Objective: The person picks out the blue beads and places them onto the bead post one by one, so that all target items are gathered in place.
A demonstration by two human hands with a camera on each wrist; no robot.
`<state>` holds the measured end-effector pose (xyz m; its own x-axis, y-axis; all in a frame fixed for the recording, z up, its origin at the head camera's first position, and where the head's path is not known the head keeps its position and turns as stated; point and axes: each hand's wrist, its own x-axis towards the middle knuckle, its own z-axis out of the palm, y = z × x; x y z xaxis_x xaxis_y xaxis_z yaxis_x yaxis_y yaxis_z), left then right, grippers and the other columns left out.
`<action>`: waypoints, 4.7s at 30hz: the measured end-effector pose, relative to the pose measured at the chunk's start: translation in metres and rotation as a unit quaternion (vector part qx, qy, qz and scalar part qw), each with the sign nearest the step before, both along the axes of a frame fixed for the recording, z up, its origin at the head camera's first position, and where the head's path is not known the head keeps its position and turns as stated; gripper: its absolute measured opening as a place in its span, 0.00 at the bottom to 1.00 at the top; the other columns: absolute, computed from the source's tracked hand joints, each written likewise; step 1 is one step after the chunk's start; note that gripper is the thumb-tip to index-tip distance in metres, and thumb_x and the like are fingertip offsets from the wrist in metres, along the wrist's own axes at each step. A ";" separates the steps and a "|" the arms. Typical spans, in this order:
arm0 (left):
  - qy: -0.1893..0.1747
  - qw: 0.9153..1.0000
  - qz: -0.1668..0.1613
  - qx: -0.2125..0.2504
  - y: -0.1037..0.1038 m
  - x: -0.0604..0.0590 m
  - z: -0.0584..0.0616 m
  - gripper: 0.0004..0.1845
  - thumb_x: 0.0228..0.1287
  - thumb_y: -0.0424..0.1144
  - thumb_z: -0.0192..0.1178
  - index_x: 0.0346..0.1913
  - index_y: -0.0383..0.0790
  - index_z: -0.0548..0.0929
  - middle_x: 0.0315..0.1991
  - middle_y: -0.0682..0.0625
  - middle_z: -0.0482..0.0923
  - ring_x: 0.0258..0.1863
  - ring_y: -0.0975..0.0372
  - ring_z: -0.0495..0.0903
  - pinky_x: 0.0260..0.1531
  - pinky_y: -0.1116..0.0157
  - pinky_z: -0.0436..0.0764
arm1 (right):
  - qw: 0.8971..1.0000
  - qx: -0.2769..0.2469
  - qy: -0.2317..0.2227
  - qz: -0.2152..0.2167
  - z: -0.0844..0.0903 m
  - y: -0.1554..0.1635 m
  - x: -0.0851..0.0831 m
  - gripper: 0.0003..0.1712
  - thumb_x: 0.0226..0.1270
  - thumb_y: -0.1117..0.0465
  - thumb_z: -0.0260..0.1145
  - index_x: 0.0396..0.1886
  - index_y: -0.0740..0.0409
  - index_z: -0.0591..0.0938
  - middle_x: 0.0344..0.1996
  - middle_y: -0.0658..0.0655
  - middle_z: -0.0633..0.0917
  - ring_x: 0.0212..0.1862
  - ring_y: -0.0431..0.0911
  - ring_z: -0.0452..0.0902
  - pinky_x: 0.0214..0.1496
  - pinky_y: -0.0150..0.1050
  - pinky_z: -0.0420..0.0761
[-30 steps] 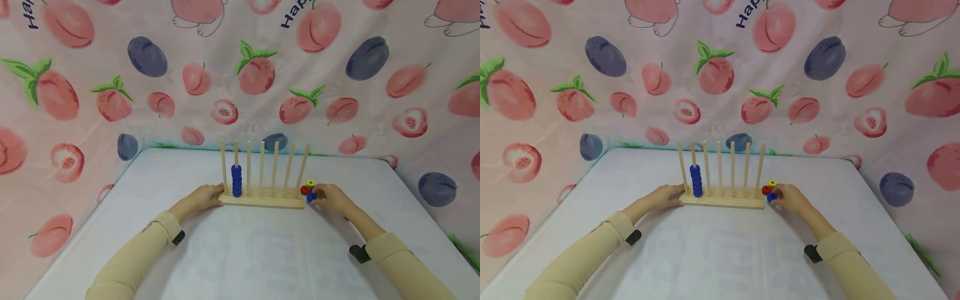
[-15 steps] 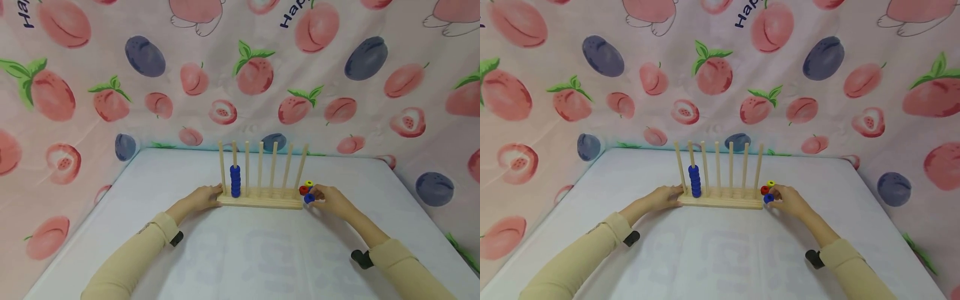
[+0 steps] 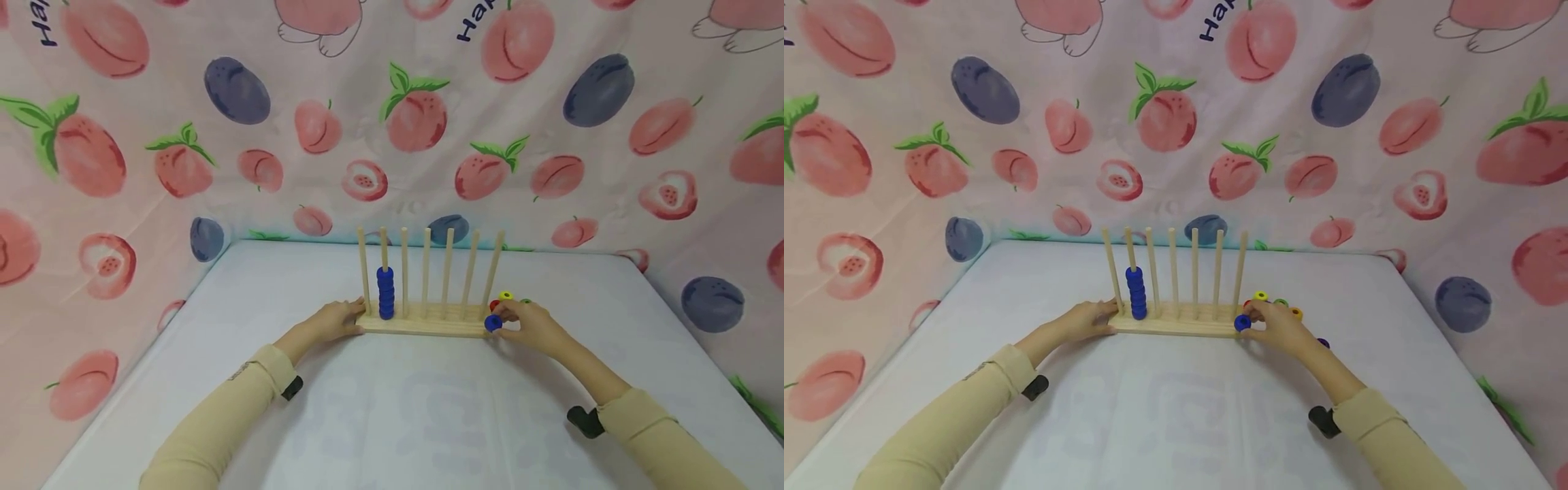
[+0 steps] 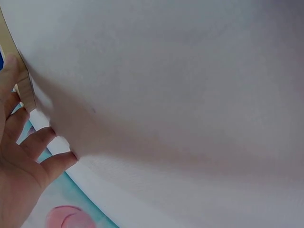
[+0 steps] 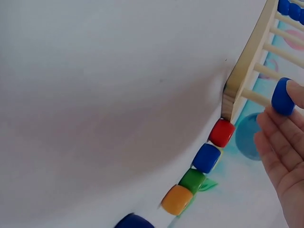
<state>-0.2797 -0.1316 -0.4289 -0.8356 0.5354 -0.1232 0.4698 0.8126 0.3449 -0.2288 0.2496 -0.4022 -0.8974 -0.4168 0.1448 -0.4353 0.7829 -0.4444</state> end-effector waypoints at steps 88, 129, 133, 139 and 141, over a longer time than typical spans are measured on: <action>-0.007 1.000 0.007 0.030 0.001 -0.002 0.000 0.32 0.55 0.50 0.58 0.61 0.41 0.65 0.64 0.46 0.60 0.61 0.47 0.62 0.60 0.51 0.61 | 0.961 -0.180 0.176 0.117 0.030 -0.133 -0.013 0.18 0.50 0.64 0.67 0.44 0.60 0.79 0.41 0.56 0.83 0.42 0.47 0.78 0.44 0.39 0.80; 0.013 1.000 0.003 0.019 0.000 0.001 -0.002 0.31 0.56 0.50 0.57 0.60 0.40 0.67 0.63 0.45 0.60 0.59 0.47 0.65 0.59 0.52 0.64 | 0.927 -0.239 0.276 0.086 0.059 -0.159 -0.014 0.20 0.50 0.65 0.67 0.45 0.62 0.78 0.40 0.56 0.82 0.41 0.46 0.76 0.47 0.36 0.78; 0.012 1.000 0.003 0.018 0.000 0.001 -0.001 0.31 0.56 0.49 0.57 0.61 0.39 0.66 0.63 0.44 0.60 0.59 0.47 0.65 0.59 0.52 0.64 | 0.923 -0.238 0.293 0.076 0.062 -0.160 -0.017 0.20 0.50 0.65 0.67 0.45 0.62 0.78 0.39 0.56 0.83 0.41 0.46 0.76 0.47 0.35 0.78; 0.005 1.000 0.002 0.028 0.001 0.000 -0.002 0.31 0.57 0.49 0.56 0.62 0.40 0.65 0.64 0.45 0.59 0.60 0.46 0.63 0.60 0.50 0.62 | 0.925 -0.238 0.287 0.076 0.071 -0.160 -0.021 0.21 0.51 0.64 0.67 0.47 0.62 0.78 0.41 0.56 0.83 0.43 0.45 0.77 0.48 0.35 0.77; 0.005 1.000 -0.002 0.029 0.002 0.000 -0.003 0.31 0.57 0.50 0.56 0.62 0.40 0.65 0.64 0.45 0.59 0.60 0.45 0.63 0.60 0.50 0.61 | 0.928 -0.233 0.279 0.077 0.074 -0.159 -0.022 0.20 0.51 0.63 0.67 0.47 0.61 0.78 0.41 0.56 0.83 0.42 0.45 0.77 0.48 0.35 0.77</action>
